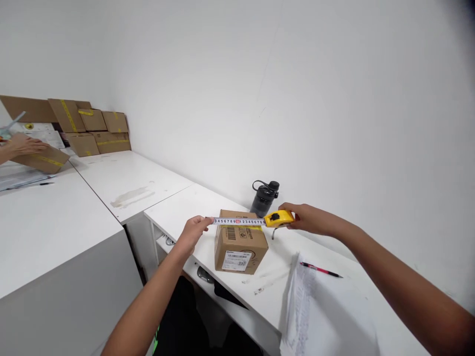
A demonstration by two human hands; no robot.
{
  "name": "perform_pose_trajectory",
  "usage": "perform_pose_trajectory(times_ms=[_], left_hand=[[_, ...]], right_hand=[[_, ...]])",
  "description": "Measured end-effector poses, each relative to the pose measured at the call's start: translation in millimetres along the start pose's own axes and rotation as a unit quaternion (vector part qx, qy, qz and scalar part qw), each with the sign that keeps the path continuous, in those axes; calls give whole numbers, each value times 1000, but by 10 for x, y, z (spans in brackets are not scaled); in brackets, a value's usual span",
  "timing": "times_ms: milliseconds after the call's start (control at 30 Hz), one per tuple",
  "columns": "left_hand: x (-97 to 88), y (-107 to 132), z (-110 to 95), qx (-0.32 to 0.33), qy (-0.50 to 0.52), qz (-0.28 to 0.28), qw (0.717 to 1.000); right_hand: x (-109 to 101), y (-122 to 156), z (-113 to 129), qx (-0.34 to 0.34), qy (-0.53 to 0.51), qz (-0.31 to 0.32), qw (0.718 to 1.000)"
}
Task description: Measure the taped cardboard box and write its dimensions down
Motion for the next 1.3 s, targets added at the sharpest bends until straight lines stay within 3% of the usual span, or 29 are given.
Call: perform_pose_trajectory(times_ms=[100, 167, 300, 500, 567, 667, 733, 867, 1000, 1067, 1133, 1233, 1300], left_hand=[[228, -140, 70, -21, -96, 97, 990], [400, -174, 107, -22, -153, 152, 976], [550, -227, 122, -12, -243, 172, 955], [529, -272, 177, -22, -214, 201, 956], [409, -320, 109, -7, -201, 178, 963], [156, -374, -116, 37, -248, 79, 965], [160, -312, -287, 74, -290, 51, 953], [552, 48, -585, 187, -328, 77, 923], [962, 478, -674, 269, -354, 169, 880], [1053, 597, -635, 254, -350, 216, 876], [1082, 636, -586, 206, -319, 248, 891], [1068, 589, -571, 126, -235, 248, 931], [1098, 547, -586, 93, -192, 256, 943]], right_hand=[[123, -133, -79, -18, -46, 53, 997], [158, -154, -42, -27, -58, 52, 997], [138, -114, 18, -18, -33, 26, 999], [46, 67, 28, -30, -32, -17, 999], [8, 220, 38, -30, -16, -35, 999], [-35, 496, 120, -48, -12, -72, 996], [-18, 632, 216, -67, -21, -88, 994], [32, 697, 444, -105, -21, -116, 987], [1, 684, 601, -136, -15, -149, 979], [-26, 717, 665, -158, -21, -169, 973], [-53, 784, 741, -188, -14, -205, 960], [-73, 906, 839, -220, 19, -275, 936], [-71, 975, 876, -226, 32, -316, 921]])
Point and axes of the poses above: each hand's wrist, its own y-axis away from the middle knuckle, its own x-axis out of the palm, z = x × y, the point moved 9 cm from there along -y, towards the middle knuckle, and after that the axes turned 6 degrees about y, right-handed, at the moved point
